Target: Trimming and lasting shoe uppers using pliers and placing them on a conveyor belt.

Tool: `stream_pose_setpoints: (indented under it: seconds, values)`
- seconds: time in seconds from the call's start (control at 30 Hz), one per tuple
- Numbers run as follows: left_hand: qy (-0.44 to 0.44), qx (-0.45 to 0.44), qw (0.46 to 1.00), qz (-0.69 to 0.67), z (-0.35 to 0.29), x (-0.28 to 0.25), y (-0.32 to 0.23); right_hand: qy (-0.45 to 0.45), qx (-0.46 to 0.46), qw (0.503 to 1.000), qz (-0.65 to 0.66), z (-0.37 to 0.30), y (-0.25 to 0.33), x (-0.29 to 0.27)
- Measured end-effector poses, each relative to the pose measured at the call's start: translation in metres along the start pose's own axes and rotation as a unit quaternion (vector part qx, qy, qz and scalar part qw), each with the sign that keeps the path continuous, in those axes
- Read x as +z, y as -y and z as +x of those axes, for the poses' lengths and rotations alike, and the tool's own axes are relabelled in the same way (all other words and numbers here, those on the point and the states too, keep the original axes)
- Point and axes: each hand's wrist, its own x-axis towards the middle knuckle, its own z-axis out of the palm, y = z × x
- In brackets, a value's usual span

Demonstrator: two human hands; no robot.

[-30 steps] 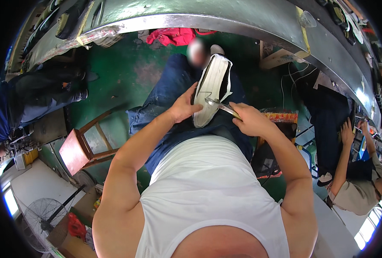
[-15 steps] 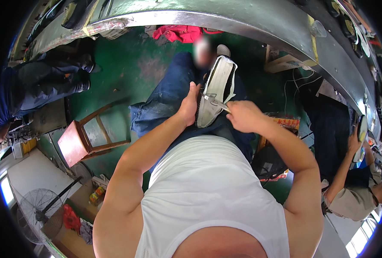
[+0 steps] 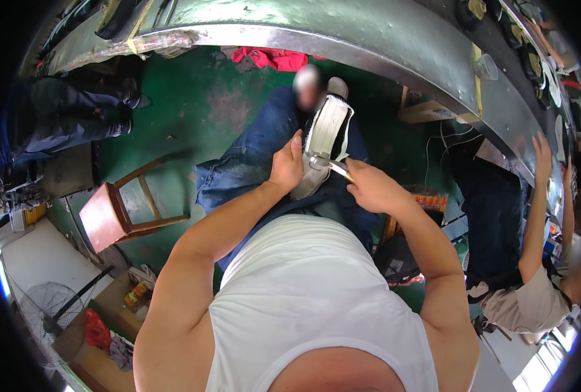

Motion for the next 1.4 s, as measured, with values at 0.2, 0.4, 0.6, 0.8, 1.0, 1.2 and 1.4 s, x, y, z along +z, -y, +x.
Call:
stream_pose_setpoints:
  seconds: [0.2,0.4,0.6,0.8,1.0,1.2,1.4]
  values:
    - [0.032,0.054,0.997,0.050,-0.002,-0.004,-0.016,-0.177,-0.017,0.976,-0.130,0.028,-0.017,0.002]
    - [0.072,0.136,0.973,0.170,0.001,-0.007,-0.024,-0.217,0.012,0.976,0.023,0.038,-0.053,0.029]
    - [0.191,0.047,0.943,0.269,0.012,-0.020,-0.048,-0.194,-0.020,0.976,0.099,0.043,-0.034,-0.029]
    - [0.235,0.021,0.927,0.291,0.012,-0.022,-0.054,-0.116,0.005,0.993,-0.008,0.067,-0.037,-0.023]
    - [0.231,0.049,0.938,0.253,-0.004,-0.028,-0.044,-0.090,0.031,0.995,-0.025,0.055,-0.038,0.000]
    - [0.119,-0.091,0.989,0.002,-0.025,-0.025,-0.012,-0.073,-0.005,0.997,0.016,0.032,-0.034,0.022]
    - [0.161,-0.025,0.986,-0.042,-0.026,-0.028,0.001,-0.093,-0.019,0.995,0.040,0.023,-0.026,0.044]
